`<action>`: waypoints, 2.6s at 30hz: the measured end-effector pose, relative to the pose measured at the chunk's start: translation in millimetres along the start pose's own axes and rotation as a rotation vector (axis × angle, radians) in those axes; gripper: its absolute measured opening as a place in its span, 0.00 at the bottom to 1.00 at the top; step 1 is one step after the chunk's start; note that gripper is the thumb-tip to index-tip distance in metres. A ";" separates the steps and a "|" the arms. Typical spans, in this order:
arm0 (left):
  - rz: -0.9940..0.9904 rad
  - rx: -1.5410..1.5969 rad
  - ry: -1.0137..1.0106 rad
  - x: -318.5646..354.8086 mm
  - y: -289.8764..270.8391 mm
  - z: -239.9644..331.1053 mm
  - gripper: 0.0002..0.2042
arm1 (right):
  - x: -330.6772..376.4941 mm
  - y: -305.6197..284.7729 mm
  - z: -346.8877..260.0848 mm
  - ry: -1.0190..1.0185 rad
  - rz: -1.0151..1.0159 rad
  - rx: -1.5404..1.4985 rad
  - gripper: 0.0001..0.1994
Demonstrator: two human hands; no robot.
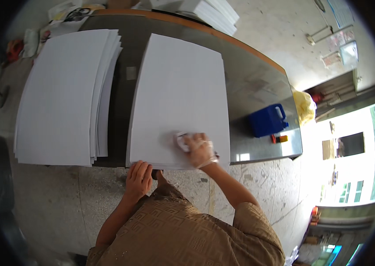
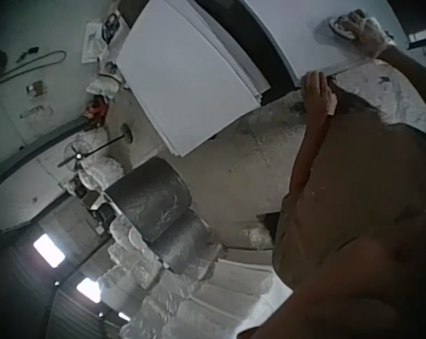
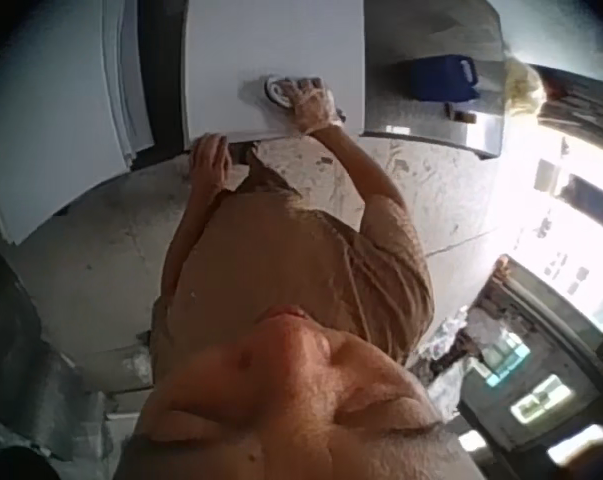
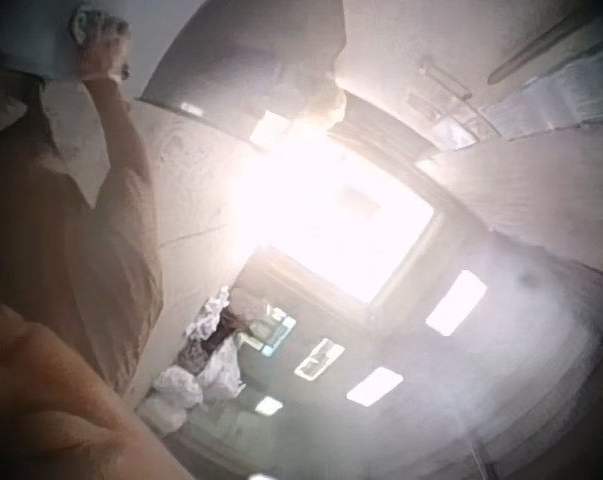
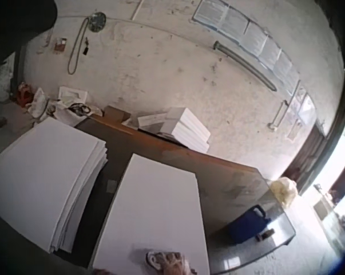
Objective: The person wipes the surface of large white rectangular panels with a cloth. They pick up each panel from a stack, wipe it, and place it back. At 01:03, they pour liquid from a blue container onto the cloth and continue wiping.
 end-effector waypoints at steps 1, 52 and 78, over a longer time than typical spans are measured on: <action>0.019 0.017 0.027 -1.8 1.5 -0.6 0.18 | 18.8 15.8 39.1 0.187 0.090 -0.040 0.20; 0.496 1.510 -0.615 -69.3 -150.1 -55.0 0.13 | 122.1 -56.0 125.1 -0.264 0.147 -2.189 0.25; 0.535 1.268 -1.183 123.1 -231.1 -356.0 0.16 | -15.7 -39.3 73.4 0.290 0.110 0.068 0.36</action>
Point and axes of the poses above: each hand's wrist, its own x-axis away from the middle knuckle, its own y-axis out of the palm, z = x × y, the point moved 1 cm from there along -x, towards the middle knuckle, and after that the axes turned 9 degrees about -z, right-handed, at the moved point
